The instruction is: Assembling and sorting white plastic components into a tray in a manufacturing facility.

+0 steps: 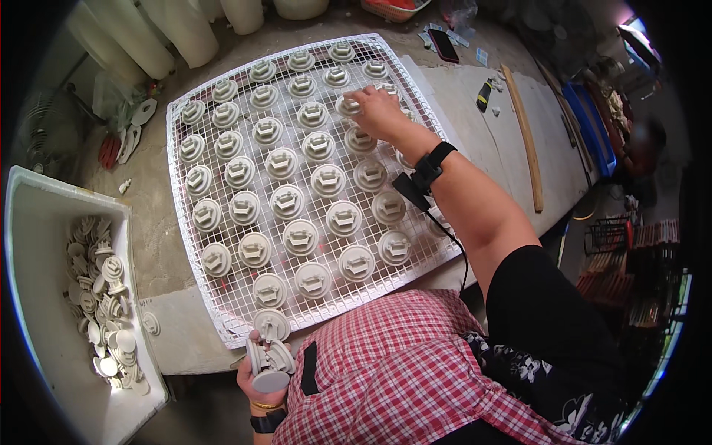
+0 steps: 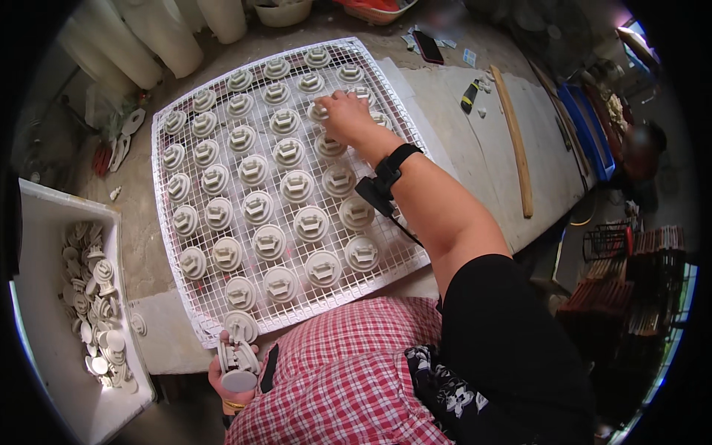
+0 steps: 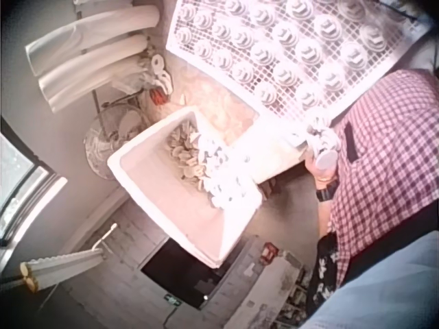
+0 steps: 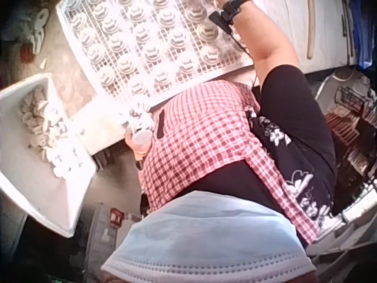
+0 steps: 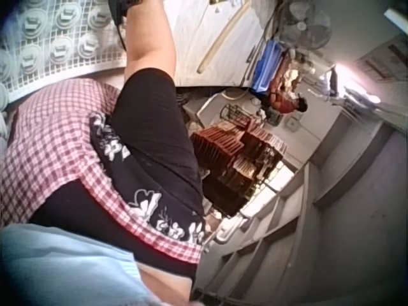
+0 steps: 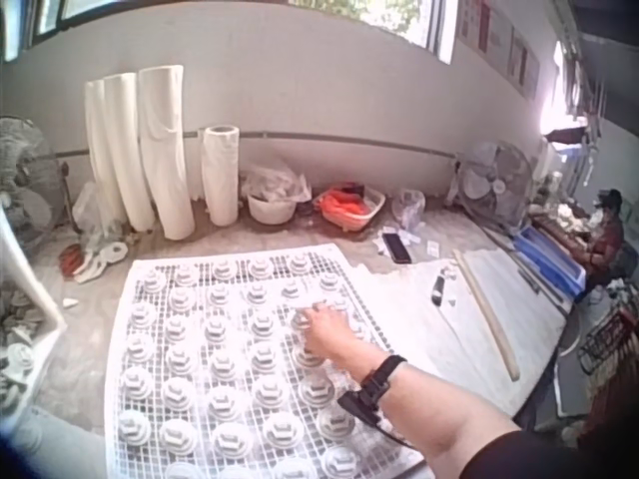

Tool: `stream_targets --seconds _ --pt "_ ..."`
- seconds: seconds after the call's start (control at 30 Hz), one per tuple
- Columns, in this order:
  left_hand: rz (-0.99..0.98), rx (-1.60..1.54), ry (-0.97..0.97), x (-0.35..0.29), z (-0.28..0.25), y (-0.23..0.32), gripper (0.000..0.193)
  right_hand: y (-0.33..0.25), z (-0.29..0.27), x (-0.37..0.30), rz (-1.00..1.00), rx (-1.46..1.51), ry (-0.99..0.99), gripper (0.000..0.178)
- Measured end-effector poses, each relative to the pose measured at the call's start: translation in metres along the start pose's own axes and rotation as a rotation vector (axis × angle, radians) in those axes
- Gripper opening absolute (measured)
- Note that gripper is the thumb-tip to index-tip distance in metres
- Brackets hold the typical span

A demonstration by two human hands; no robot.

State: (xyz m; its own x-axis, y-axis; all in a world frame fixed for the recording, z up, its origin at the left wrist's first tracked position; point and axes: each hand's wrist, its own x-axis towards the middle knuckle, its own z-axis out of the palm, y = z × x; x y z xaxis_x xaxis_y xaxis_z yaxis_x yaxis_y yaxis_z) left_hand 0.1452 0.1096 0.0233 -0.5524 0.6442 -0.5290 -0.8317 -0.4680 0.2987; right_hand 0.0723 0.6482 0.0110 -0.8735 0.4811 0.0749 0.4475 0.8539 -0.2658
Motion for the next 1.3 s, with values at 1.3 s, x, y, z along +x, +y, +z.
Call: stream_targets --seconds 1.3 --pt "-0.046 0.014 0.001 0.025 0.042 0.011 0.063 -0.116 -0.069 -0.086 -0.408 0.863 -0.712 0.052"
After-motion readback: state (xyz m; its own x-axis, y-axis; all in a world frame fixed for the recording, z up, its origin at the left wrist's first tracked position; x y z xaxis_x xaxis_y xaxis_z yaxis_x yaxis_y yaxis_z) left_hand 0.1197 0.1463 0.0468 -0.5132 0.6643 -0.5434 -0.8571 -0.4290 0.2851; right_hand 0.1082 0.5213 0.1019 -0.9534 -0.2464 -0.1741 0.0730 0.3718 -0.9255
